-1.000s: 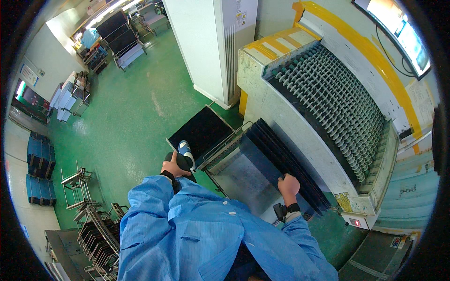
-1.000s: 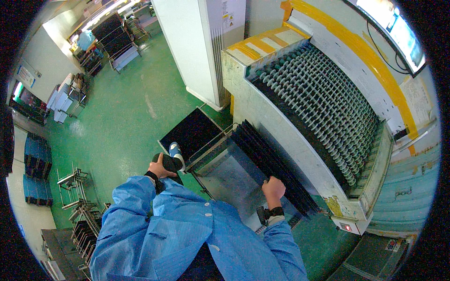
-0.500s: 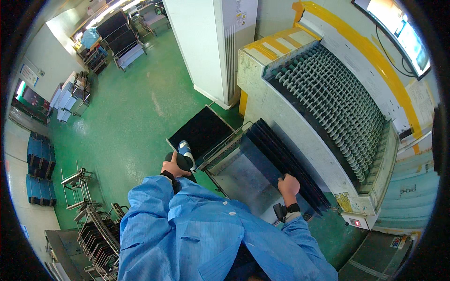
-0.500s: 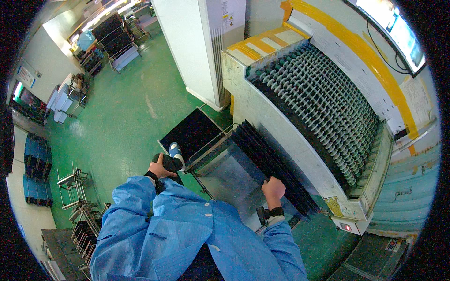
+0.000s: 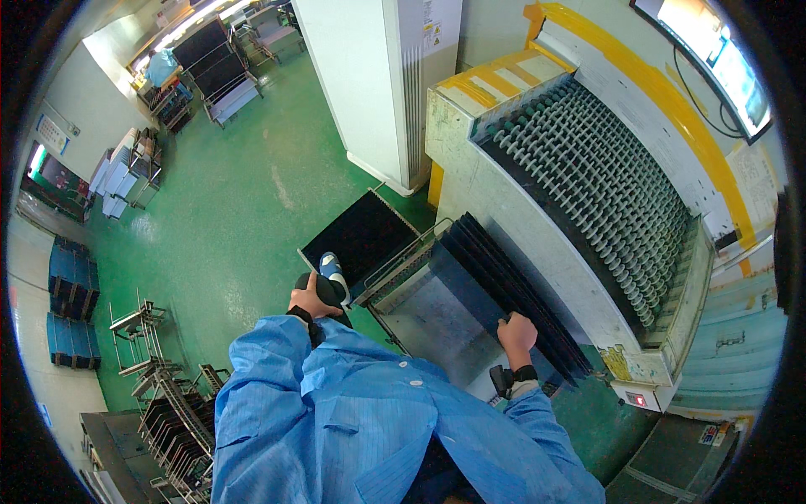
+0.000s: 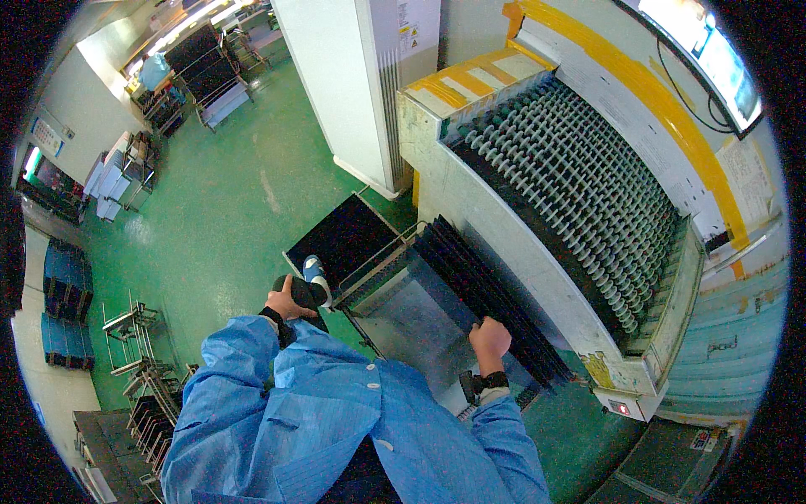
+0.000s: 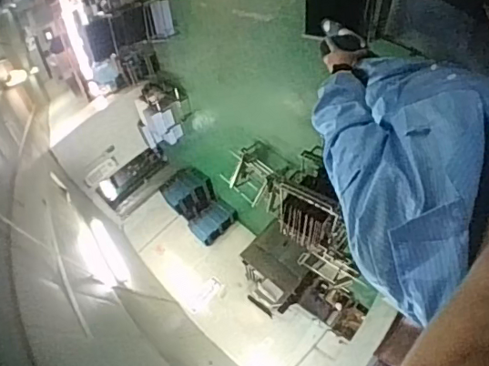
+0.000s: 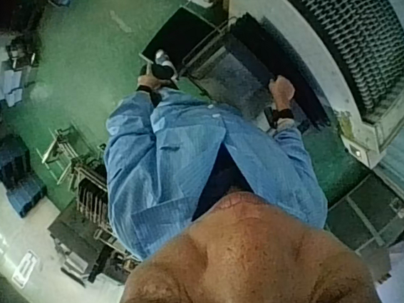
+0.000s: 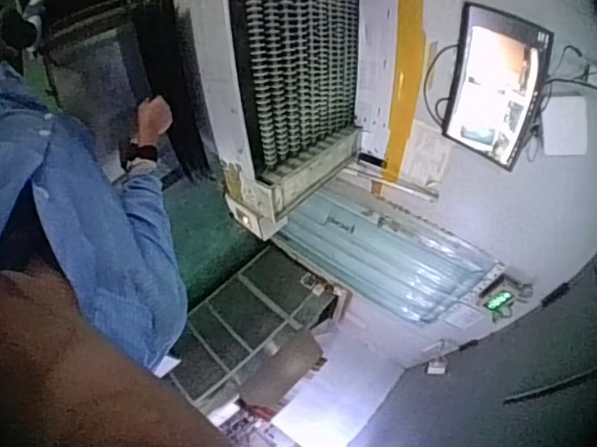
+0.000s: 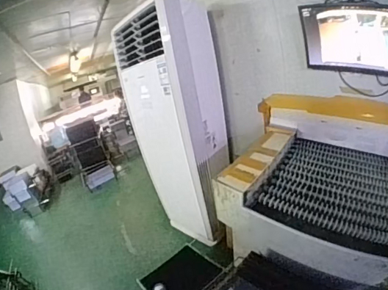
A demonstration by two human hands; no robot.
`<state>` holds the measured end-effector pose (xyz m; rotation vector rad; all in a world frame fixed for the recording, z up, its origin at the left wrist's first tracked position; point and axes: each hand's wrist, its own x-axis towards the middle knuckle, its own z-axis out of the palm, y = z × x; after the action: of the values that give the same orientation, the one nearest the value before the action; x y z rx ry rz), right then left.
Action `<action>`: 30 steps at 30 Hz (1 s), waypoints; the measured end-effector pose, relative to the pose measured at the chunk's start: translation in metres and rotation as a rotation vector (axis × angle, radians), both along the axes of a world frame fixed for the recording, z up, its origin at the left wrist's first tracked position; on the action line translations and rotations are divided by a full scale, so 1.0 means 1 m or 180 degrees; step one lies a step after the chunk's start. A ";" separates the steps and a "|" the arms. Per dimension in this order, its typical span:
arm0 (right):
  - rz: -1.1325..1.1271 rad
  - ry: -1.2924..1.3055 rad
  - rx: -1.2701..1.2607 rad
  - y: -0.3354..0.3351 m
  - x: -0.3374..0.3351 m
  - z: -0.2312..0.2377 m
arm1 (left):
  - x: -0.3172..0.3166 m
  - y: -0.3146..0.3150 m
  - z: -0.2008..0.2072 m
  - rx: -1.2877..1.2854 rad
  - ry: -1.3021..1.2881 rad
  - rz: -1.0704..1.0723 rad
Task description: Moving metal printing plates into a processing machine and stacking them.
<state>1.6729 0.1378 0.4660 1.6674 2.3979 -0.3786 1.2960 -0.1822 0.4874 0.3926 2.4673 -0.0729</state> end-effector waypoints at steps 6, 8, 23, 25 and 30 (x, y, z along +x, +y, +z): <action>-0.0028 -0.0030 -0.0046 0.002 0.001 -0.003 | -0.001 0.000 -0.003 -0.0055 0.0025 -0.0065; -0.0034 -0.0009 -0.0033 0.002 0.002 -0.006 | 0.000 0.001 0.000 -0.0075 0.0017 -0.0059; 0.0003 0.0103 0.0086 0.001 0.002 -0.006 | -0.006 -0.007 -0.019 -0.0141 0.0050 -0.0136; -0.0012 0.0102 0.0109 -0.001 0.002 -0.004 | 0.000 0.001 -0.003 -0.0100 0.0012 -0.0034; 0.0003 0.0062 0.0078 0.000 0.002 -0.005 | 0.001 0.002 0.004 -0.0067 -0.0010 0.0013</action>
<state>1.6751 0.1380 0.4607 1.6804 2.4268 -0.3687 1.2974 -0.1806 0.4915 0.3784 2.4622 -0.0965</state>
